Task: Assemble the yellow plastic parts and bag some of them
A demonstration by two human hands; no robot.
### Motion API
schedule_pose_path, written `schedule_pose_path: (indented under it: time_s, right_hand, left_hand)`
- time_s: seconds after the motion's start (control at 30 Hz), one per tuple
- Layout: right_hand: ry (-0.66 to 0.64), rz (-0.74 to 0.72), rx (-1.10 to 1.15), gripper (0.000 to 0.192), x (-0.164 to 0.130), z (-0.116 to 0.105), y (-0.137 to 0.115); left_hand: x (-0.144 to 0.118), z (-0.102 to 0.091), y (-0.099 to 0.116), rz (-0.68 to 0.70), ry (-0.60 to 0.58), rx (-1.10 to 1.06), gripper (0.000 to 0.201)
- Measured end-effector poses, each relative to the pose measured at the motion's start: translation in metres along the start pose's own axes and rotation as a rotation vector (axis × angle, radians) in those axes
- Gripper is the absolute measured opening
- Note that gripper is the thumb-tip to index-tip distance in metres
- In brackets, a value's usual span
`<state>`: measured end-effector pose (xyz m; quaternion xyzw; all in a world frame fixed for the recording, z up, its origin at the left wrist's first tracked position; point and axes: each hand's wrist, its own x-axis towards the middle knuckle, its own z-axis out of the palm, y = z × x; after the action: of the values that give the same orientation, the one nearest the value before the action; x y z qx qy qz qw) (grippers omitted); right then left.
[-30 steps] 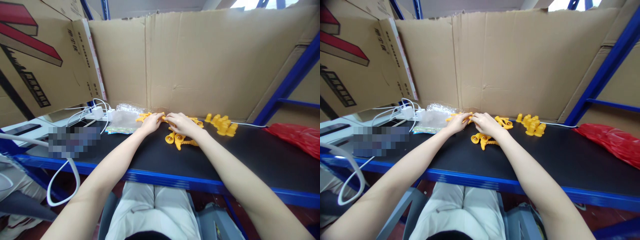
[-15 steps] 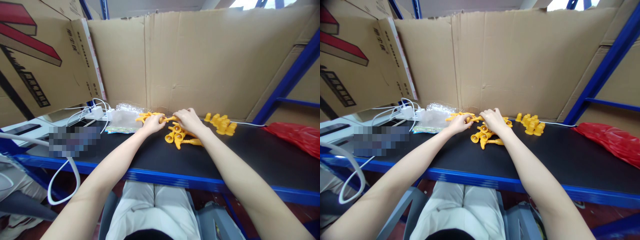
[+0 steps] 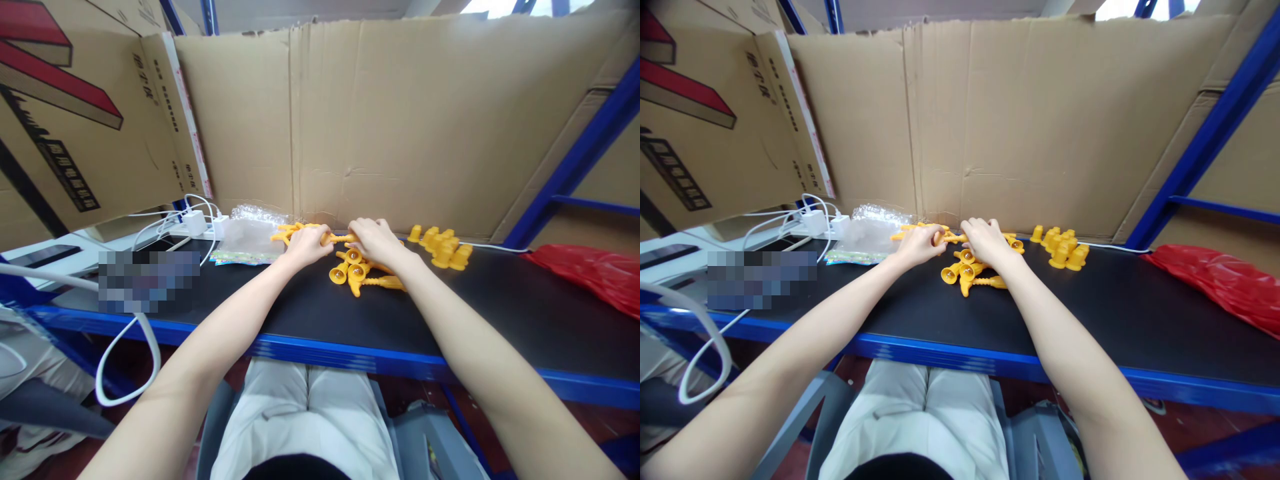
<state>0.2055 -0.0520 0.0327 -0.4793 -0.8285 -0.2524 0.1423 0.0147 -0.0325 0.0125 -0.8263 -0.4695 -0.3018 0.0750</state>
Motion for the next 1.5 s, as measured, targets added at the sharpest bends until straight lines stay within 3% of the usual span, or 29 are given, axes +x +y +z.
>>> schedule_pose_path:
  time_s: [0.13, 0.33, 0.9, 1.03, 1.3, 1.5]
  right_hand:
    - [-0.01, 0.014, 0.044, 0.02, 0.0, 0.0, 0.002]
    - [-0.135, 0.044, 0.158, 0.024, 0.003, 0.008, 0.006]
    - [-0.021, -0.008, -0.032, 0.013, -0.001, -0.006, -0.003]
    - [0.027, 0.009, 0.04, 0.019, -0.001, -0.003, 0.0]
    - [-0.134, 0.052, 0.134, 0.018, 0.002, 0.009, 0.005]
    - [-0.103, 0.066, 0.163, 0.019, 0.001, 0.002, 0.007]
  left_hand:
    - [0.0, 0.0, -0.001, 0.002, 0.02, -0.011, 0.031]
    - [0.0, -0.001, -0.001, -0.026, 0.007, 0.032, 0.033]
    - [0.001, 0.0, -0.002, 0.012, 0.001, 0.004, 0.033]
    - [0.001, -0.002, -0.001, -0.009, 0.005, 0.001, 0.034]
    - [0.0, 0.0, -0.002, -0.017, -0.005, 0.022, 0.033]
    - [0.001, 0.001, -0.003, 0.007, 0.003, 0.0, 0.031]
